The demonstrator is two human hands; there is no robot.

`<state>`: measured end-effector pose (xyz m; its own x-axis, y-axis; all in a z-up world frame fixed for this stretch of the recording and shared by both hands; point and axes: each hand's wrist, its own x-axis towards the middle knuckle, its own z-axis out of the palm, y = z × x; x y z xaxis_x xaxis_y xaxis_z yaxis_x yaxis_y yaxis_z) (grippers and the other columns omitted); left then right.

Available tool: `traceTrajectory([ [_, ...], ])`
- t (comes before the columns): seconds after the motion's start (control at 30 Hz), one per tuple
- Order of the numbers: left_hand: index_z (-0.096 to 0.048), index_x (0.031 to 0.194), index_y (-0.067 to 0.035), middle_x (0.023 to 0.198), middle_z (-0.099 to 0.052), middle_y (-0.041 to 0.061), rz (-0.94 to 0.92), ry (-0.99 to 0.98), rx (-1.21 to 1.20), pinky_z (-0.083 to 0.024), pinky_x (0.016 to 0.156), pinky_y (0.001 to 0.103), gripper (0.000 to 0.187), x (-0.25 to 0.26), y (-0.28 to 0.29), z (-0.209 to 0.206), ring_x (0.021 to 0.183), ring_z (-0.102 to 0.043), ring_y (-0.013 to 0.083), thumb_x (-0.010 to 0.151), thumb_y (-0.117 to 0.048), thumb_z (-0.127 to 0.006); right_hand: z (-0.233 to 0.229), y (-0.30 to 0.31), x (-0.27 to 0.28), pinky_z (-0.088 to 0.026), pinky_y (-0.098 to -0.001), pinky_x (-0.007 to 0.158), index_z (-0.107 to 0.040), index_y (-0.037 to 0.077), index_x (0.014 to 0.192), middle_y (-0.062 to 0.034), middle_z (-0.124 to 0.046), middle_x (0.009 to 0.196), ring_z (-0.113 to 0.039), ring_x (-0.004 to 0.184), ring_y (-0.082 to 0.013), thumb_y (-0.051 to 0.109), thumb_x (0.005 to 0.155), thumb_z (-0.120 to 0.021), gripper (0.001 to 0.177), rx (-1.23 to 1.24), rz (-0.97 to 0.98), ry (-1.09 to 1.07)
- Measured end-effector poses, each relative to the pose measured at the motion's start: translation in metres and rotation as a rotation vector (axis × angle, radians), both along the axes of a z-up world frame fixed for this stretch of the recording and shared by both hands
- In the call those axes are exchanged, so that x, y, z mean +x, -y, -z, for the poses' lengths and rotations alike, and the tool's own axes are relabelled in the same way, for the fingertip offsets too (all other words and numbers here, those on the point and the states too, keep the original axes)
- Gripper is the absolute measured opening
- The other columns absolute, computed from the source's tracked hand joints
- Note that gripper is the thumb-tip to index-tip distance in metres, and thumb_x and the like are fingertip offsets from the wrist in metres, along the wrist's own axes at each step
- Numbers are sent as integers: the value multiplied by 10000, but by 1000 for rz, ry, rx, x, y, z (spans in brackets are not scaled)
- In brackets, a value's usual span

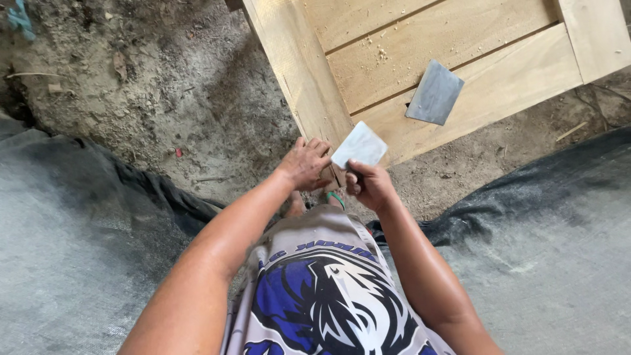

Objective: The person uses a small metal scraper and various pieces of sandpaper to smooth the surface, grooves, and edges of a wooden door frame.

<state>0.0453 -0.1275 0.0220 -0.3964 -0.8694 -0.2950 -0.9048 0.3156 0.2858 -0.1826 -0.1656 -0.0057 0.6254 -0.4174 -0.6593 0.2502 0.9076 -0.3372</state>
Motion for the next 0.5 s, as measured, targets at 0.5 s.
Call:
traceTrajectory([
  [0.5, -659, 1018, -145, 1131, -641, 68, 247, -34, -196, -455, 907, 442, 168, -11, -10, 6, 1102, -605, 234, 877, -231, -628, 8, -61, -47, -403, -271, 486, -631, 26, 790, -4, -586, 645, -504, 529, -99, 238, 1031, -649, 322, -601, -39, -442],
])
